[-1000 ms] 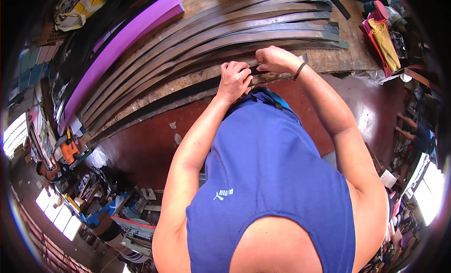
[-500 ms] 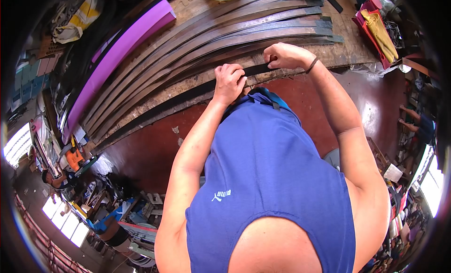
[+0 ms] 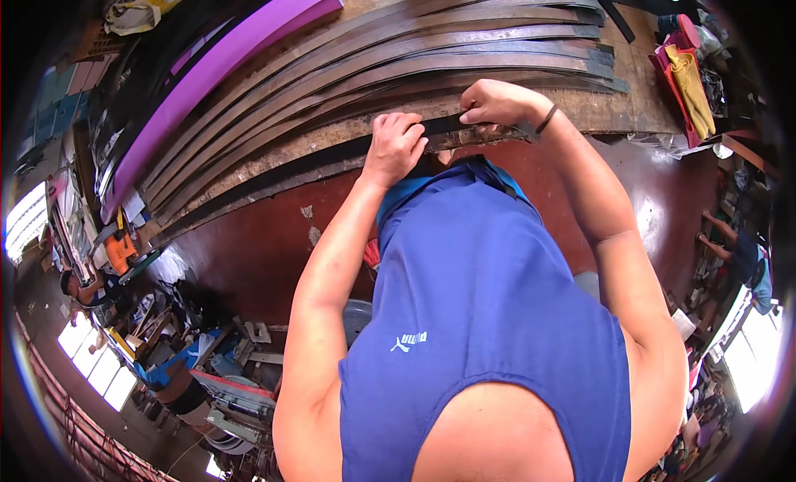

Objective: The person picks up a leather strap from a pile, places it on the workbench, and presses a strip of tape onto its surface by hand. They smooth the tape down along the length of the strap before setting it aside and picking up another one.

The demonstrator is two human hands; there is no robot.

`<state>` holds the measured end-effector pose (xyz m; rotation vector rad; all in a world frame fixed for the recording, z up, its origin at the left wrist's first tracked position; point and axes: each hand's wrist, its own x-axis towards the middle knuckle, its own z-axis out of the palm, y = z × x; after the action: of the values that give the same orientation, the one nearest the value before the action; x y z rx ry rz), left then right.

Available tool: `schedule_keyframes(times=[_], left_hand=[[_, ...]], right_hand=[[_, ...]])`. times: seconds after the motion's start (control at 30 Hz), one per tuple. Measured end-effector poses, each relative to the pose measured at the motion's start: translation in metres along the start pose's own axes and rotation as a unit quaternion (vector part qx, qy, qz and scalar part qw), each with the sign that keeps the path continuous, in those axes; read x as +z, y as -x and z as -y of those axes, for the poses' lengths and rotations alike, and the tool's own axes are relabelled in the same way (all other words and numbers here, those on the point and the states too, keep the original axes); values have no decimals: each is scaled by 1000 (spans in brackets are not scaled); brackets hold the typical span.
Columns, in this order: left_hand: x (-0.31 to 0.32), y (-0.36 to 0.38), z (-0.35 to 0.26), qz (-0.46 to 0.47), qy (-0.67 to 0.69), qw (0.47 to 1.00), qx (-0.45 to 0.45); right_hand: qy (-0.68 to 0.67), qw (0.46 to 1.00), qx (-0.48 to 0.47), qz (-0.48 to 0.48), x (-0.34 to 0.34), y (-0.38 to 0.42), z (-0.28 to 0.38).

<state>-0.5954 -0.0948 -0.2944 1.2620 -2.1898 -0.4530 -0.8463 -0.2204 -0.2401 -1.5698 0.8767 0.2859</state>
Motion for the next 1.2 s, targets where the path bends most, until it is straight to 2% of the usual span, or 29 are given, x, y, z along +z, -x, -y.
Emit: schedule_keyframes(times=[0.03, 0.13, 0.27, 0.47, 0.7, 0.8, 0.83, 1.2], left_hand=[[-1, -1, 0, 3, 13, 1000, -8], [-1, -8, -1, -13, 72, 997, -24], [10, -22, -8, -32, 110, 993, -8], [15, -15, -4, -15, 90, 996, 2], [26, -10, -3, -8, 13, 1000, 9], [25, -12, -7, -9, 16, 1000, -6], [27, -13, -8, -9, 15, 1000, -4], [37, -24, -19, -8, 16, 1000, -4]], right_hand=[[13, 1000, -18, 13, -6, -1, 2], [-9, 1000, 14, 1, -12, 6, 14], [-9, 1000, 11, -13, -11, 6, 14], [-1, 997, 65, -39, -7, 8, 8], [80, 991, 80, -74, 8, 18, 5], [150, 983, 7, -105, 8, 18, -17], [144, 984, 27, -99, 6, 20, -20], [111, 975, -54, -184, 10, 24, -48]])
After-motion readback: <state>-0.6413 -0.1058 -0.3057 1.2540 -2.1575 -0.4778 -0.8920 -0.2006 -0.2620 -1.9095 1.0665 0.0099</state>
